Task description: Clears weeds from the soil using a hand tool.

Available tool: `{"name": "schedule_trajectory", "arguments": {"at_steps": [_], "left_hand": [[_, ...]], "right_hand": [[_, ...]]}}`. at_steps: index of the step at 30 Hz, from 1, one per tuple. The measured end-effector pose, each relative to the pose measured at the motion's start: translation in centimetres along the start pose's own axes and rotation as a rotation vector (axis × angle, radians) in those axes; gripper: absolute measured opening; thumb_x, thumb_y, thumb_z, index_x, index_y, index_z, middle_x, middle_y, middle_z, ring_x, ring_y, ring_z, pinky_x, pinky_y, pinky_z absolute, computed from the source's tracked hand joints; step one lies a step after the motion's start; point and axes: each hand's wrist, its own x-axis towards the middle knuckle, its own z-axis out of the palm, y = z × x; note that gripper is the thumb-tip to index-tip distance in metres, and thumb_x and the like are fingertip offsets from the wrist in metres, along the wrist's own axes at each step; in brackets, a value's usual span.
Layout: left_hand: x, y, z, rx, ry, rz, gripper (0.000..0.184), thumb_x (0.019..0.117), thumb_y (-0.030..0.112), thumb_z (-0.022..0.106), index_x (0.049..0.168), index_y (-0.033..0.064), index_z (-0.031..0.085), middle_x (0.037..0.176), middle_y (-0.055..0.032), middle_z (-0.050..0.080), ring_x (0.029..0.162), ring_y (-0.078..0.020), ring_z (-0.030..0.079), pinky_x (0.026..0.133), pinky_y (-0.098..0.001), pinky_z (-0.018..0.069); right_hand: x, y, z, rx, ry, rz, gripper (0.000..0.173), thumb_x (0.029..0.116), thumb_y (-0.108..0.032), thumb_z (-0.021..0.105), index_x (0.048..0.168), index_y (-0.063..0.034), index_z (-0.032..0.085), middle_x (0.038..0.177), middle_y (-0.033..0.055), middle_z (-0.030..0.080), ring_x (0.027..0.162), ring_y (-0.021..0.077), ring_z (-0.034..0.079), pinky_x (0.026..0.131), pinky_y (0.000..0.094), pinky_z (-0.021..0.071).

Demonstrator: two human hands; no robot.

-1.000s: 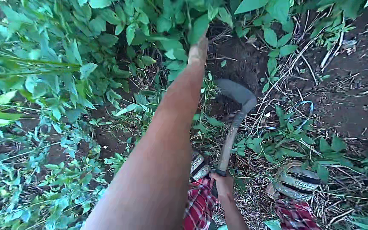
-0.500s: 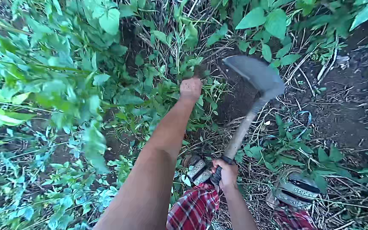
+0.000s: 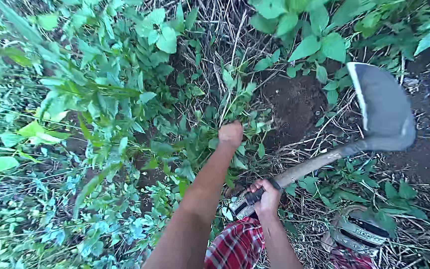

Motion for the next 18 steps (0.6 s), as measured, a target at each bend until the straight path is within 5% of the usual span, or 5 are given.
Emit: {"name": "schedule_trajectory", "arguments": {"at_steps": [5,11,13,16,18], "left_hand": [[-7.2,-3.7,3.1,-0.091,-0.002,0.04,0.042,0.0992,0.01,0.061,0.14,0.0024,0.053,0.118,-0.026,0.068,0.108,-0.0456,0.068,0.086,-0.0626,0.0554],[-13.0,-9.5,2.9,-0.146,-0.056,0.021,0.047,0.0978,0.012,0.065,0.141,0.0002,0.052,0.125,-0.027,0.066,0.115,-0.0463,0.065,0.092,-0.0626,0.0533],[-15.5,-11.2,3.4,-0.192,-0.148,-0.013,0.046,0.0999,0.014,0.061,0.143,0.0002,0.05,0.128,-0.0274,0.064,0.117,-0.0469,0.064,0.094,-0.064,0.0519],[-21.1,-14.4,5.2,-0.244,-0.273,-0.064,0.05,0.1008,0.013,0.058,0.149,0.0034,0.047,0.136,-0.0269,0.062,0.125,-0.0472,0.06,0.1,-0.0658,0.0477],[-25.5,-16.6,6.6,-0.273,-0.318,-0.111,0.047,0.1008,0.011,0.056,0.147,0.0027,0.049,0.135,-0.0281,0.061,0.126,-0.0487,0.058,0.102,-0.0675,0.0462]], "right_hand": [[-0.5,2.7,-5.6,-0.505,-0.088,0.383,0.014,0.0938,0.003,0.054,0.081,-0.003,0.053,0.057,0.0033,0.05,0.043,0.013,0.048,0.044,0.0295,0.0482],[-5.2,-8.1,-12.4,-1.173,0.175,0.165,0.02,0.091,-0.007,0.07,0.105,0.0052,0.062,0.071,0.0105,0.06,0.052,0.0185,0.057,0.052,0.0373,0.0526],[-7.0,-12.3,-13.7,-1.385,0.217,0.075,0.028,0.0908,-0.012,0.074,0.11,0.0063,0.066,0.082,0.0166,0.067,0.065,0.0242,0.064,0.065,0.0442,0.0559],[-11.7,-18.3,-14.3,-1.604,0.216,-0.062,0.042,0.0953,-0.016,0.074,0.124,0.0118,0.063,0.12,0.0308,0.066,0.112,0.0393,0.065,0.102,0.0542,0.0483],[-14.8,-22.1,-13.5,-1.728,0.223,-0.087,0.039,0.0972,-0.017,0.071,0.124,0.011,0.064,0.127,0.0305,0.065,0.123,0.0414,0.062,0.108,0.0539,0.0448]]}}
